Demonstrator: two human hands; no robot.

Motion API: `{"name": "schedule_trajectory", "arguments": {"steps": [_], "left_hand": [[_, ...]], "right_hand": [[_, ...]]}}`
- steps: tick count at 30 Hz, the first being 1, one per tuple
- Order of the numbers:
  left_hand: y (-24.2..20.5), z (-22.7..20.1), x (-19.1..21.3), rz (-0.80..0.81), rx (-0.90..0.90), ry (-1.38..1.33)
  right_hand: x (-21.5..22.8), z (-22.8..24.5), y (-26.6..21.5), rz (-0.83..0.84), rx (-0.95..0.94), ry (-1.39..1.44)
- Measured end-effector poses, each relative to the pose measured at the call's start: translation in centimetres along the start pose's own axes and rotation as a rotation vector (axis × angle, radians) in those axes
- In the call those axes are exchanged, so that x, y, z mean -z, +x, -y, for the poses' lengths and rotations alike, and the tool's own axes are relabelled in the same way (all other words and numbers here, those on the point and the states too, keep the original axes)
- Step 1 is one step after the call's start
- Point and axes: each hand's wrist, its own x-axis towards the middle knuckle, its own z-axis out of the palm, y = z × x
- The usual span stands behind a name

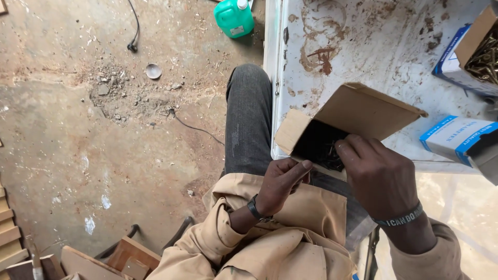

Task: Sorting through a container of mixed nails and screws to pick out specific fasteners on a workbench.

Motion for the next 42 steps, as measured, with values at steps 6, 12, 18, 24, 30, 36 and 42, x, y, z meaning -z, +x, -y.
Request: {"name": "schedule_trajectory", "arguments": {"steps": [6,12,18,24,30,36,42], "left_hand": [[0.1,0.3,0.0,-0.007,-0.044,0.042],[0.2,0.5,0.2,0.002,-0.092,0.050],[0.3,0.2,0.7,0.041,-0.089,0.075],[0.4,0.0,0.8,0.081,-0.107,0.097],[0.6,-1.3,0.8,0.123,-0.099,0.062],[-0.4,-2.5,0.1,0.153,-0.034,-0.075],[-0.5,-2.0,0.2,0.070,-0.339,0.315]], "right_hand": [[-0.2,-0.8,-0.2,0.037,0.073,-0.035],[-1.7,-1.0,0.2,0.182,0.174,0.025],[-0.6,-2.2,0.3,0.082,0.122,0.214],[-1.0,-3.3,-0.9,0.016,-0.038,0.512],[-0.6,-2.6,-1.7,0.100,-0.606,1.143],[-1.3,-2.4,-2.5,0.027,-0.795,1.418],[0.3,-4.3,-4.4,-0.147,-0.869,1.159]]}}
